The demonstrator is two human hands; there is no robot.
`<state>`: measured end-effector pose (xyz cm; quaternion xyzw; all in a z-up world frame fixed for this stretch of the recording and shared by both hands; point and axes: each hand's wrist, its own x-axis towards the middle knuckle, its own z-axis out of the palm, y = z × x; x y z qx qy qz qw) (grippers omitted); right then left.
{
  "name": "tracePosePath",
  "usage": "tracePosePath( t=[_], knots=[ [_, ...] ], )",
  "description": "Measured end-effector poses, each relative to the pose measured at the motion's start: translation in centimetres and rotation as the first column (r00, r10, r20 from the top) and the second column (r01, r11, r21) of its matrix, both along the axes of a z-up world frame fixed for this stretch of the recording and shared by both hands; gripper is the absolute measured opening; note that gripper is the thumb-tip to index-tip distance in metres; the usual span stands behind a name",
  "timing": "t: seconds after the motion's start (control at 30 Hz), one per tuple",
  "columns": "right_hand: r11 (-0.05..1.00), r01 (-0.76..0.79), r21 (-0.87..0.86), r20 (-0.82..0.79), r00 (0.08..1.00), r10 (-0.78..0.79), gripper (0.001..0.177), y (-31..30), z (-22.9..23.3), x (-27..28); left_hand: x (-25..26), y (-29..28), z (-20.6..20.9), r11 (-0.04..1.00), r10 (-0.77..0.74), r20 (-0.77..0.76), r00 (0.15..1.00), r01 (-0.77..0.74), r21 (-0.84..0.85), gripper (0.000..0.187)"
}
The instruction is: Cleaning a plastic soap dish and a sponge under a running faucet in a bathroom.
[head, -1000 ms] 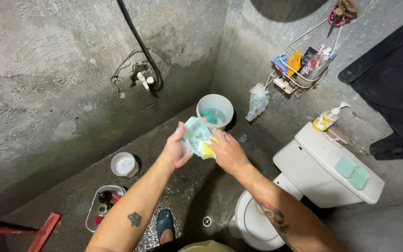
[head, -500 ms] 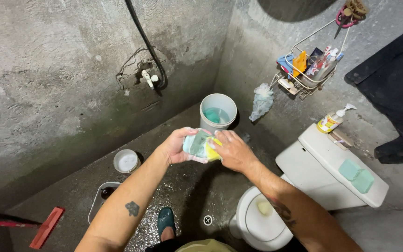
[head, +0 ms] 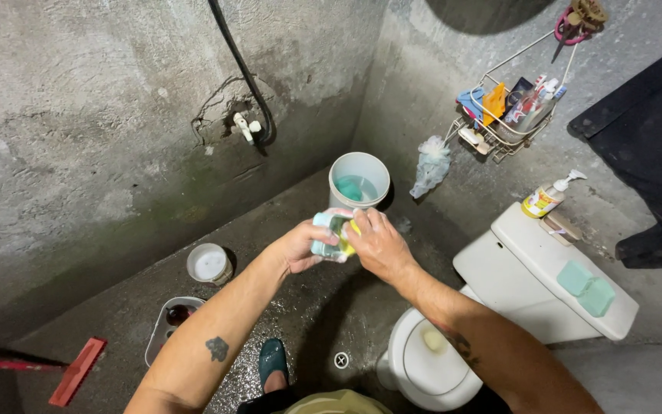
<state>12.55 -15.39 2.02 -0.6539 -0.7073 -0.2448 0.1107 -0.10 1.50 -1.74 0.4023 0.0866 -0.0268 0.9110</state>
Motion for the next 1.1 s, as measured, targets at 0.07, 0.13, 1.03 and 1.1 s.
tracePosePath(
  t=[0.07, 0.13, 1.03, 1.1],
  knots=[
    [0.995, 0.069, -0.074, -0.037, 0.997, -0.072, 0.04, 0.5, -0.3, -0.4, 0.2, 0.3, -1.2, 0.999, 0.039, 0.014, 0.999, -0.039, 0.006, 0.073],
    [0.979, 0.137, -0.15, -0.067, 0.987, -0.148, 0.042, 0.9, -0.2, -0.9, 0.4, 0.1, -0.7, 0.997, 0.075, 0.029, 0.997, -0.075, 0.012, 0.074],
    [0.966, 0.232, -0.115, -0.179, 0.952, -0.25, 0.02, 2.7, -0.2, -0.1, 1.2, 0.1, 0.6, 0.986, 0.132, 0.03, 0.991, -0.134, 0.1, 0.08],
    [0.939, 0.238, -0.248, -0.36, 0.878, -0.317, 0.016, 2.8, 0.1, 0.2, 1.1, 0.0, 2.0, 0.982, 0.136, 0.102, 0.985, -0.148, 0.117, 0.08]
  ],
)
